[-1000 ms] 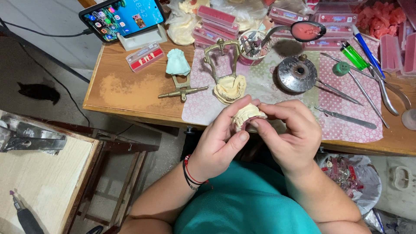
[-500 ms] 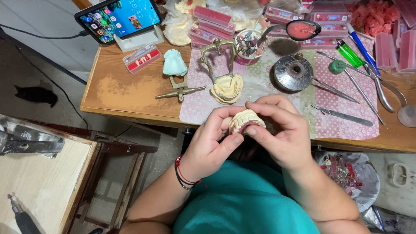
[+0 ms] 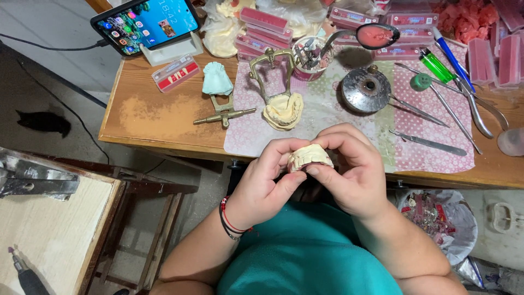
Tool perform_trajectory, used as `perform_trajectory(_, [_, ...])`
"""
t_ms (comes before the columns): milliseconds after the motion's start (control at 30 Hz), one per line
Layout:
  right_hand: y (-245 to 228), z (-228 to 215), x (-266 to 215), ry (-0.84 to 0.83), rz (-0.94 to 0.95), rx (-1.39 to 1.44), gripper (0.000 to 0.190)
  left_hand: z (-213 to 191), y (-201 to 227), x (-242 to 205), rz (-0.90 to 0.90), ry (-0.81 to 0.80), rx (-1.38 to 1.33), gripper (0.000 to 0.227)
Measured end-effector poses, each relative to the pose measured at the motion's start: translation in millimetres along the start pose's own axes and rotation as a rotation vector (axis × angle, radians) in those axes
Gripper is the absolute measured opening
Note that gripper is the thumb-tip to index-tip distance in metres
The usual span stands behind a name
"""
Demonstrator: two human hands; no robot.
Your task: The person uses a metal sculpting tool to carve and shape a yellow wax dental model held in their left hand. They repeatedly smooth the surface and refine the edges of the model throughout the video.
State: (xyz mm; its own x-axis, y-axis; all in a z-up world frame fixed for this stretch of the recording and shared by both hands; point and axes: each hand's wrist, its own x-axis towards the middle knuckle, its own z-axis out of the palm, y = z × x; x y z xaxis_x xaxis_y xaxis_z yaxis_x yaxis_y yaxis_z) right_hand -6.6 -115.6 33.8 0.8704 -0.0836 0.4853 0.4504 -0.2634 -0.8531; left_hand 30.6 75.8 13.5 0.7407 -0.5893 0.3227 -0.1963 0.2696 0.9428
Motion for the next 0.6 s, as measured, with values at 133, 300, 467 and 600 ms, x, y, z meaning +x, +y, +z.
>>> perform_trajectory(133, [1, -4, 1, -0.032, -0.088, -0.049, 0.030, 2, 4, 2, 0.044, 0.027, 0.046, 0.042])
perform_trajectory(300, [-7, -7, 5, -0.050, -0.208, -0.110, 0.033, 1, 34, 11, 0.319, 0.151, 0.560, 0.035])
perform_trajectory(467, [-6, -1, 1, -0.032, -0.267, -0.156, 0.027, -1, 21, 9, 0.436, 0.237, 0.779, 0.032])
perform_trajectory(600, [-14, 4, 4, -0.003, -0.374, -0.235, 0.023, 2, 15, 11, 0.478, 0.316, 0.810, 0.025])
